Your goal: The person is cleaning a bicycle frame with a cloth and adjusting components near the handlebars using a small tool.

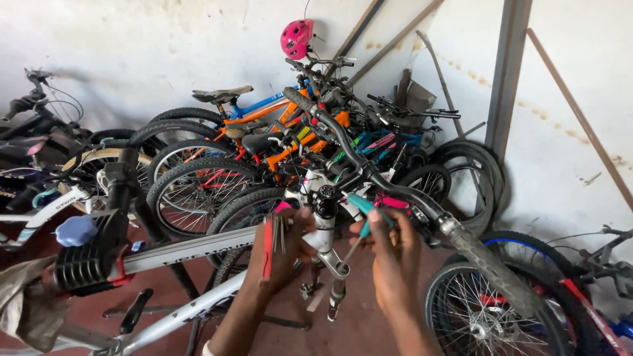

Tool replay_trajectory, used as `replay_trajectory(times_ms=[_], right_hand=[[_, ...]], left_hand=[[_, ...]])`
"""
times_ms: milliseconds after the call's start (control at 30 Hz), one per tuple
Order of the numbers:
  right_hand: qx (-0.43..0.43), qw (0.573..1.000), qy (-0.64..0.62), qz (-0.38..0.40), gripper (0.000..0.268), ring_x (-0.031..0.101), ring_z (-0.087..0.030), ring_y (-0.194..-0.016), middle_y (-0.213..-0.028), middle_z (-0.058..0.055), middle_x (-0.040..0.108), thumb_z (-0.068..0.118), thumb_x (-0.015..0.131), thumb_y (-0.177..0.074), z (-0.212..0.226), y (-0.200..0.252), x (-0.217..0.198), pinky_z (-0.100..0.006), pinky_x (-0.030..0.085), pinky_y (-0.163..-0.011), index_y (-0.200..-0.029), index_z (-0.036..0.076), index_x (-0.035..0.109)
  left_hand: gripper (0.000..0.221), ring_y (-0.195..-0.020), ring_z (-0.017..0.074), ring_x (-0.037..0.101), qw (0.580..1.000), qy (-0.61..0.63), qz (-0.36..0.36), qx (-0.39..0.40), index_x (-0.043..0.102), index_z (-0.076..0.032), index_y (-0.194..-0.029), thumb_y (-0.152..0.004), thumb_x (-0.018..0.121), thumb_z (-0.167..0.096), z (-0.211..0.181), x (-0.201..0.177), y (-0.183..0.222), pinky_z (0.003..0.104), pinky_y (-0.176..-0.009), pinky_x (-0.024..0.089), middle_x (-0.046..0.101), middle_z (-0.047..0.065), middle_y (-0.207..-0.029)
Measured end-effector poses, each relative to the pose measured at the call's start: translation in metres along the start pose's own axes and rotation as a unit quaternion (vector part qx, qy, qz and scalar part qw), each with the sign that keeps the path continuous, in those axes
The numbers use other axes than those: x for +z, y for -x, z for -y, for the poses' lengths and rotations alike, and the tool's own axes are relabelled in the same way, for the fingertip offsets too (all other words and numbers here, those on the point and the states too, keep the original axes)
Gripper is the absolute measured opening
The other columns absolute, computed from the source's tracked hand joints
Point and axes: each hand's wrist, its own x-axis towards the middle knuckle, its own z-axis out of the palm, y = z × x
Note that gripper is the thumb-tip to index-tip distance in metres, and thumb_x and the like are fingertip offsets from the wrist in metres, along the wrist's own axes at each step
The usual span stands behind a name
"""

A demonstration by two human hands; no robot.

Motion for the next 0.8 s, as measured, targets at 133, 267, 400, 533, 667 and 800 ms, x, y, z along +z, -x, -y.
replay_trajectory(times_ms=[133,267,400,533,667,800], right_hand=[[-0.185,0.982,0.038,0.007,0.022,0.057,-0.020,-0.044,-0.064,-0.014,0.057,0.022,0.057,-0.089,0.036,-0.012,-0.001,-0.028,0.051,-0.044,-0.095,0.000,0.055],[-0.167,0.945,0.282,-0.012,0.020,0.063,-0.016,-0.044,-0.065,-0.009,0.065,0.021,0.054,-0.090,0.105,0.016,-0.015,-0.024,0.052,-0.039,-0.096,0.003,0.059],[0.055,0.802,0.588,-0.091,0.035,0.074,-0.016,-0.088,-0.077,0.000,0.080,0.048,0.049,-0.085,0.149,0.032,-0.036,-0.034,0.049,-0.076,-0.095,0.017,0.062],[0.077,0.836,0.541,-0.056,0.035,0.069,-0.020,-0.102,-0.109,-0.002,0.070,0.037,0.056,-0.080,0.143,0.031,-0.059,-0.036,0.051,-0.081,-0.106,0.016,0.067],[0.107,0.831,0.541,-0.069,0.032,0.053,-0.016,-0.057,-0.055,-0.011,0.063,0.039,0.060,-0.084,0.129,0.038,-0.087,-0.029,0.043,-0.059,-0.080,0.011,0.074],[0.162,0.913,0.367,-0.082,0.033,0.048,-0.037,-0.062,-0.072,-0.028,0.060,0.032,0.046,-0.091,0.128,0.029,-0.103,-0.042,0.035,-0.058,-0.090,0.003,0.061]], left_hand=[[0.041,-0.089,0.0244,0.065,0.939,-0.233,-0.074,0.243,0.068,-0.010,-0.098,-0.068,0.073,-0.037,0.000,0.006,-0.038,0.036,-0.075,0.048,0.070,0.010,-0.093],[0.045,-0.078,0.0133,0.067,0.895,-0.275,-0.024,0.351,0.068,-0.010,-0.097,-0.066,0.077,-0.040,0.014,0.013,-0.078,0.029,-0.066,0.049,0.073,0.005,-0.091],[0.033,-0.080,0.0084,0.058,0.927,-0.206,0.004,0.314,0.067,-0.008,-0.094,-0.070,0.076,-0.028,0.009,0.016,-0.069,0.028,-0.072,0.046,0.069,0.001,-0.085],[0.037,-0.081,0.0111,0.061,0.931,-0.222,0.019,0.288,0.067,-0.012,-0.103,-0.072,0.074,-0.032,0.011,0.015,-0.071,0.027,-0.067,0.044,0.069,0.003,-0.100],[0.019,-0.062,0.0065,0.044,0.931,-0.198,0.068,0.298,0.066,-0.016,-0.100,-0.082,0.071,-0.017,0.005,0.016,-0.057,0.020,-0.055,0.033,0.060,-0.003,-0.081],[0.046,-0.104,0.0249,0.062,0.891,-0.283,-0.122,0.333,0.065,-0.011,-0.109,-0.073,0.071,-0.039,0.017,0.036,-0.031,0.034,-0.083,0.046,0.065,0.010,-0.115]])
